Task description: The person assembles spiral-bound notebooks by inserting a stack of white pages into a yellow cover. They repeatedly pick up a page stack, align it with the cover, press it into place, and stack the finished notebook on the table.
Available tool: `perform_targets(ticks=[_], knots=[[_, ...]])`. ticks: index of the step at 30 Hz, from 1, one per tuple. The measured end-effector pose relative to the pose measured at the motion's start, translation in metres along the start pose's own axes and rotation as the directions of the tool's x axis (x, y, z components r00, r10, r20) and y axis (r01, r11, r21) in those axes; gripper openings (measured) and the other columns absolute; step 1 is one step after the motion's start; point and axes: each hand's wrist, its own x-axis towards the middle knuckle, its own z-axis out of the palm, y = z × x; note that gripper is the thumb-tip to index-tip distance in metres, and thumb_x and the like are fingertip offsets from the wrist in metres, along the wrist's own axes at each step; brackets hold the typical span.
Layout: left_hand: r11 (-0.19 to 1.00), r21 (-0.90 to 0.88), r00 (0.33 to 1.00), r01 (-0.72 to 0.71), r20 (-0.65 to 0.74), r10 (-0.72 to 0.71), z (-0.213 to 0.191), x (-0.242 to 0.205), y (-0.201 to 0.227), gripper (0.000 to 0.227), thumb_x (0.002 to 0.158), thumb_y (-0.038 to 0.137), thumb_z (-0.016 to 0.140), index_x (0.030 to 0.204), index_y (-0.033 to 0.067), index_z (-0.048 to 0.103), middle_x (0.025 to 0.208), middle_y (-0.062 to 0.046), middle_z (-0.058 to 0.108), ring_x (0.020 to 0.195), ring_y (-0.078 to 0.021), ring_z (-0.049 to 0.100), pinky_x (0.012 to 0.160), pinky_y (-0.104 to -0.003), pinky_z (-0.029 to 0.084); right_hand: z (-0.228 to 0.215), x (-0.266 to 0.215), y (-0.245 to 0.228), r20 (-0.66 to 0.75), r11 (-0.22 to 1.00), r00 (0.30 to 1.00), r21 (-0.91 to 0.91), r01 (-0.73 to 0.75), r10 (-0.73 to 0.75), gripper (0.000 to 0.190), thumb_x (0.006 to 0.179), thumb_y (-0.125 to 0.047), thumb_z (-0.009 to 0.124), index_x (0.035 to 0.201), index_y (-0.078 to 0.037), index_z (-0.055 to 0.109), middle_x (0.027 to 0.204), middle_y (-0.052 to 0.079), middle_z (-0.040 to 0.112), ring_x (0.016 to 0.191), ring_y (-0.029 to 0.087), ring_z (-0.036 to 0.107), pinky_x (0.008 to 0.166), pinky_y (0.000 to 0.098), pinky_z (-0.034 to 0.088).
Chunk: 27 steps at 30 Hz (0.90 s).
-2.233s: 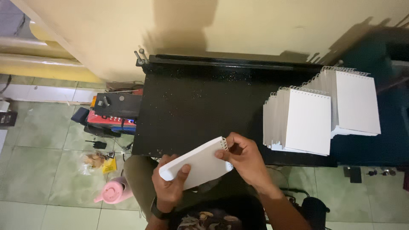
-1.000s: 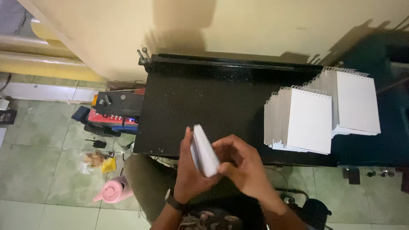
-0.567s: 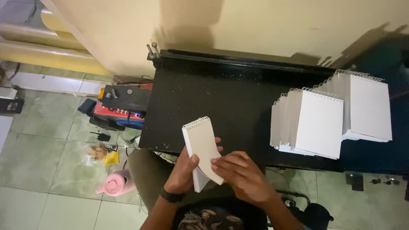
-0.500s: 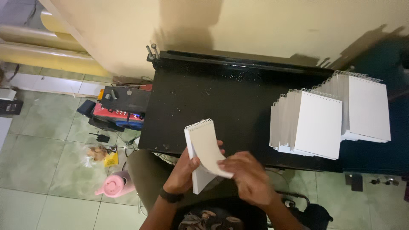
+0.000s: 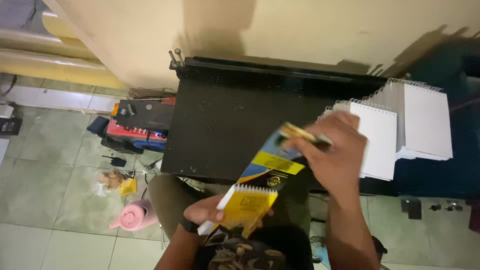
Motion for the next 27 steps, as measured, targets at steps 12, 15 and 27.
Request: perform_targets(ticks=[12, 15, 27], knots=[[0.999, 0.011, 0.999, -0.034, 0.012, 0.034, 0.010, -0.010, 0.002, 0.118, 0.089, 0.065, 0.070, 0.163, -0.0077, 0.013, 0.162, -0.032, 0.032, 0.130, -0.0286, 0.051, 0.105, -0.039, 0.049, 0.021, -0.011, -0.019, 0.500, 0.885, 0.852, 0.454, -0.103, -0.157, 0.027, 0.096, -0.036, 0.061, 0.111, -0.016, 0.072, 0.109, 0.005, 0.072, 0.095, 0.019, 0.072, 0.079, 0.0343, 0.058], [0.970, 0.186, 0.984, -0.154, -0.062, 0.168, -0.046, -0.029, -0.040, 0.103, 0.100, 0.067, 0.067, 0.164, 0.0074, 0.014, 0.168, -0.019, 0.024, 0.155, -0.0405, 0.027, 0.126, -0.062, 0.027, 0.018, -0.031, -0.038, 0.880, 0.900, 0.444, 0.045, -0.435, 0.170, 0.038, 0.090, -0.020, 0.068, 0.128, -0.022, 0.065, 0.119, -0.002, 0.069, 0.108, 0.014, 0.070, 0.075, 0.0309, 0.066], [0.607, 0.795, 0.644, 0.003, -0.466, 0.607, 0.022, -0.015, 0.027, 0.079, 0.091, 0.049, 0.071, 0.152, 0.0118, 0.037, 0.158, -0.013, 0.045, 0.143, -0.0301, 0.049, 0.107, -0.045, 0.056, 0.043, -0.035, -0.002, 0.600, 0.744, 0.644, 0.118, -0.658, 0.475, 0.033, 0.082, -0.034, 0.079, 0.108, -0.013, 0.082, 0.097, 0.000, 0.085, 0.069, 0.007, 0.066, 0.051, 0.0257, 0.052]])
